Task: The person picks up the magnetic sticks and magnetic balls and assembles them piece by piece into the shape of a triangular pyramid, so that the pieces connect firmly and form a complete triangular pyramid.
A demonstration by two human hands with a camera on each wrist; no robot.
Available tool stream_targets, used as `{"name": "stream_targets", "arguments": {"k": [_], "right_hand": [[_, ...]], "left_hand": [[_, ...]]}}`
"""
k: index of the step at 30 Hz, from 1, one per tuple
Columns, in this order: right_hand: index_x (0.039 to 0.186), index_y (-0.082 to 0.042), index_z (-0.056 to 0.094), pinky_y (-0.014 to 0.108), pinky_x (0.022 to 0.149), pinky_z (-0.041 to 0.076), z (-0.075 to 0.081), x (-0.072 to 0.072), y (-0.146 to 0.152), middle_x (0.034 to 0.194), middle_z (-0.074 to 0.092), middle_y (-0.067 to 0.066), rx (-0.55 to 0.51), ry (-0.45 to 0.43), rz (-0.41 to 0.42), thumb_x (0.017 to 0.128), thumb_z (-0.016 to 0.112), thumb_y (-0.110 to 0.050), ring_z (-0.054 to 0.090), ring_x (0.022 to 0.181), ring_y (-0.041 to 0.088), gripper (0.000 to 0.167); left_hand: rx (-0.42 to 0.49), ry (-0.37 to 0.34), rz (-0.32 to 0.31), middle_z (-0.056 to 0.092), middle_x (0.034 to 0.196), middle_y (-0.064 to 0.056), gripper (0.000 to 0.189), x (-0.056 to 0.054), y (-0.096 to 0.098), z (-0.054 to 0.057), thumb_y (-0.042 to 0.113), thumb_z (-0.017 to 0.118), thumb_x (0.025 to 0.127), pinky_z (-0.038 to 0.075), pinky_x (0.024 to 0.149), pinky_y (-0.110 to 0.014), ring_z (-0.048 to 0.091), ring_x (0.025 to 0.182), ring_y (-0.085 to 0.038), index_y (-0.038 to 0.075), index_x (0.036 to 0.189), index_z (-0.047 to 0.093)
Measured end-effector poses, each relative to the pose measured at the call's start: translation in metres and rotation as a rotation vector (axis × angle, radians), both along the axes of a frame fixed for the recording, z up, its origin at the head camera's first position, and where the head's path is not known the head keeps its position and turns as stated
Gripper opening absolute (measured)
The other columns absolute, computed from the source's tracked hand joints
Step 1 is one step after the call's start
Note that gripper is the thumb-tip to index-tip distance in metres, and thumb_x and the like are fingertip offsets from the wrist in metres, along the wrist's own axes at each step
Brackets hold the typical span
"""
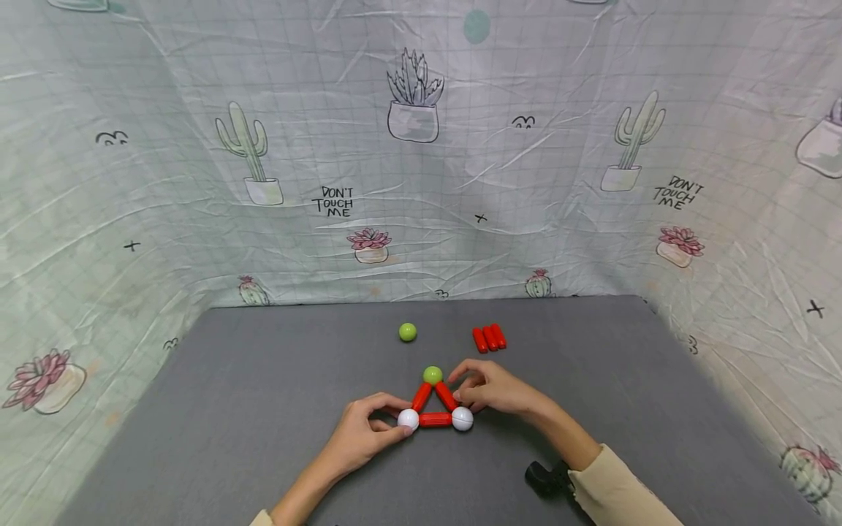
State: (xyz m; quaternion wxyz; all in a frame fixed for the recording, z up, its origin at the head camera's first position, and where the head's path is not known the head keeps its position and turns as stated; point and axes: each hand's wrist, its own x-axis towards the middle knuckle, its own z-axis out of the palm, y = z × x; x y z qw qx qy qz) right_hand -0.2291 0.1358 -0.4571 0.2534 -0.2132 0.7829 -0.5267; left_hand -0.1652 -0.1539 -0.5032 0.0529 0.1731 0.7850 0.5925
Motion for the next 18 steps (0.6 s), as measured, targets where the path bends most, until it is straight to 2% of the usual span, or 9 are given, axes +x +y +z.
{"name": "stream_targets", "arguments": {"k": [9, 18], "right_hand": [[0.128, 0.011, 0.056, 0.044, 0.082, 0.063, 0.009, -0.009, 0.013, 0.102, 0.071, 0.029, -0.042, 0.022, -0.065, 0.097, 0.065, -0.009, 0.073, 0.085, 0.028, 0.037], [0.130, 0.013, 0.055, 0.050, 0.086, 0.062, 0.024, -0.033, 0.039, 0.113, 0.068, 0.032, -0.036, 0.078, -0.190, 0.099, 0.065, -0.008, 0.073, 0.095, 0.035, 0.039]], "left_hand": [[-0.005, 0.026, 0.000, 0.073, 0.110, -0.008, 0.033, -0.001, 0.001, -0.004, 0.019, 0.087, 0.085, 0.061, 0.071, -0.025, 0.072, 0.081, -0.009, 0.013, 0.115, 0.076], [-0.004, 0.044, 0.002, 0.074, 0.110, -0.008, 0.034, -0.001, 0.000, -0.003, 0.019, 0.087, 0.084, 0.061, 0.071, -0.025, 0.071, 0.083, -0.008, 0.012, 0.115, 0.075]]}}
